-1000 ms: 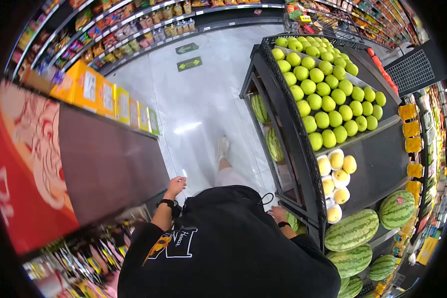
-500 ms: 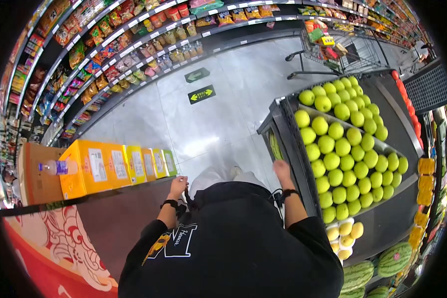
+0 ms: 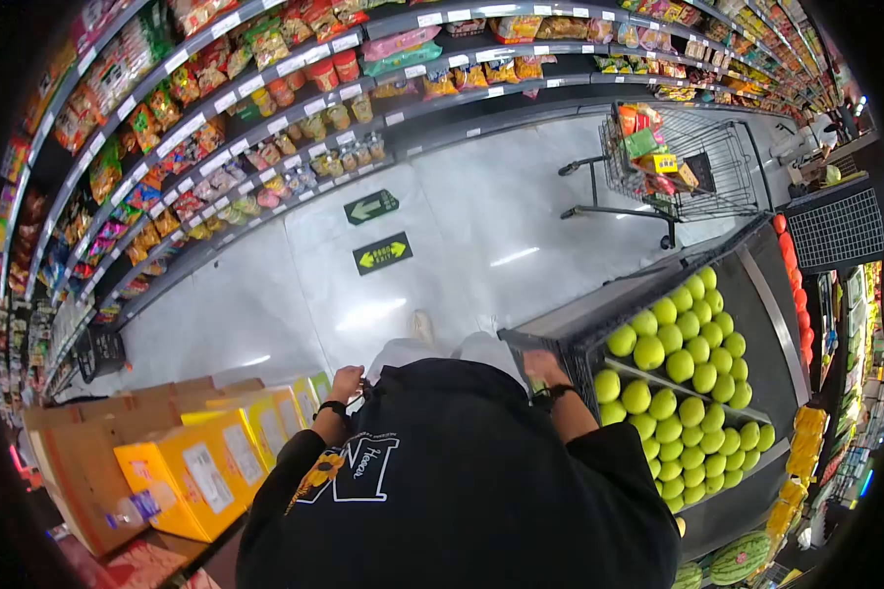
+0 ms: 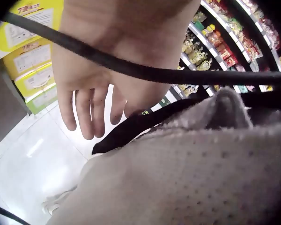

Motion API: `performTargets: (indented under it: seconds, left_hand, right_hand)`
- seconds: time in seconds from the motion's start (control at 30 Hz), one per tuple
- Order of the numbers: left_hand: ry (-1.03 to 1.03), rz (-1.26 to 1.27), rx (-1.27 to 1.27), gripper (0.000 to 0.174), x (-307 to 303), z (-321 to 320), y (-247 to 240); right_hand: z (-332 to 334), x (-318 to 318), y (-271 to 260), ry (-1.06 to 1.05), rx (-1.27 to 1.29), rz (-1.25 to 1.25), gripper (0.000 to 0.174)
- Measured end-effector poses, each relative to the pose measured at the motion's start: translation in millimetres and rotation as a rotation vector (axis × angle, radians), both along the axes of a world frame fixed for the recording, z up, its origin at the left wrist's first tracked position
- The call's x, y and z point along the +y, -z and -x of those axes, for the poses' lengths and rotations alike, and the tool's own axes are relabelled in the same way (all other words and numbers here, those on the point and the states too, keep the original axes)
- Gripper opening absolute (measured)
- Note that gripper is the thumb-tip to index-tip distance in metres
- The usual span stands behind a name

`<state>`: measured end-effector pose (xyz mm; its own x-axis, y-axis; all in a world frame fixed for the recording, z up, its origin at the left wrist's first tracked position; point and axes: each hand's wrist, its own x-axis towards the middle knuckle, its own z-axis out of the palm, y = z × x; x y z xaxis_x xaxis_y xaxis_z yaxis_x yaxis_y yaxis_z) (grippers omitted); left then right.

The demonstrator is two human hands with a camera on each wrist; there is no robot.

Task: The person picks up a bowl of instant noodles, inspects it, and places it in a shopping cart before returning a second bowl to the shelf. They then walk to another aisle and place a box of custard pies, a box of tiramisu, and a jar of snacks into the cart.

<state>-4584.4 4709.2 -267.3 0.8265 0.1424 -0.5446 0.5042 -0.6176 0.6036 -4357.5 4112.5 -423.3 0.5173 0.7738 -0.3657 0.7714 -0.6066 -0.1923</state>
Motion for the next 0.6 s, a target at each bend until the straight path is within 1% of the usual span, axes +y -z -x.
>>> performTargets:
  seconds: [0.03,0.07,0.1,0.13,0.17,0.2,0.23,0.3,0.33,0.43,0.47,0.5,0.53,0.57,0.6]
  left_hand:
    - [-0.415,0.233,0.093,0.032,9,-35,-11]
    - [-0.568,0.269,0.157,0.032,22,-66,-16]
    - [-0.716,0.298,0.222,0.032,35,-94,-22]
    - [-0.693,0.299,0.235,0.032,44,-125,-32]
    - [-0.667,0.299,0.243,0.032,51,-158,-44]
    - [-0.64,0.299,0.254,0.032,58,-191,-54]
    - [-0.576,0.285,0.231,0.033,65,-221,-56]
    - [-0.447,0.259,0.195,0.035,74,-275,-47]
    - [-0.42,0.257,0.199,0.036,77,-300,-42]
    - [-0.34,0.189,0.267,0.036,67,-377,-47]
    - [-0.323,0.182,0.273,0.035,61,-401,-51]
    - [-0.304,0.178,0.273,0.034,54,-420,-54]
    - [-0.287,0.173,0.272,0.034,50,-440,-54]
    - [-0.267,0.166,0.269,0.033,45,-462,-58]
    - [-0.246,0.158,0.284,0.032,36,-485,-70]
  right_hand:
    - [0,-31,47,-0.087,0.117,0.035,0.028]
    - [12,0,-27,0.35,0.279,-0.024,0.027]
    - [13,19,-63,0.896,0.57,-0.184,0.028]
    - [13,34,-84,1.315,0.762,-0.362,0.029]
    - [11,44,-89,1.495,0.827,-0.483,0.031]
    - [10,54,-91,1.745,0.947,-0.62,0.036]
    - [5,63,-94,1.668,0.869,-0.582,0.035]
    - [-5,84,-123,1.517,0.72,-0.493,0.032]
    - [-6,105,-142,1.617,0.612,-0.629,0.032]
    - [-31,121,-139,1.474,0.527,-0.473,0.029]
    - [-27,115,-110,1.578,0.757,-0.75,0.03]
    - [-8,112,-1,1.408,0.748,-0.393,0.032]
    - [-10,111,22,1.615,0.872,-0.562,0.035]
    - [-5,106,59,1.831,0.964,-0.747,0.039]
    - [-30,107,36,1.73,0.872,-0.55,0.039]
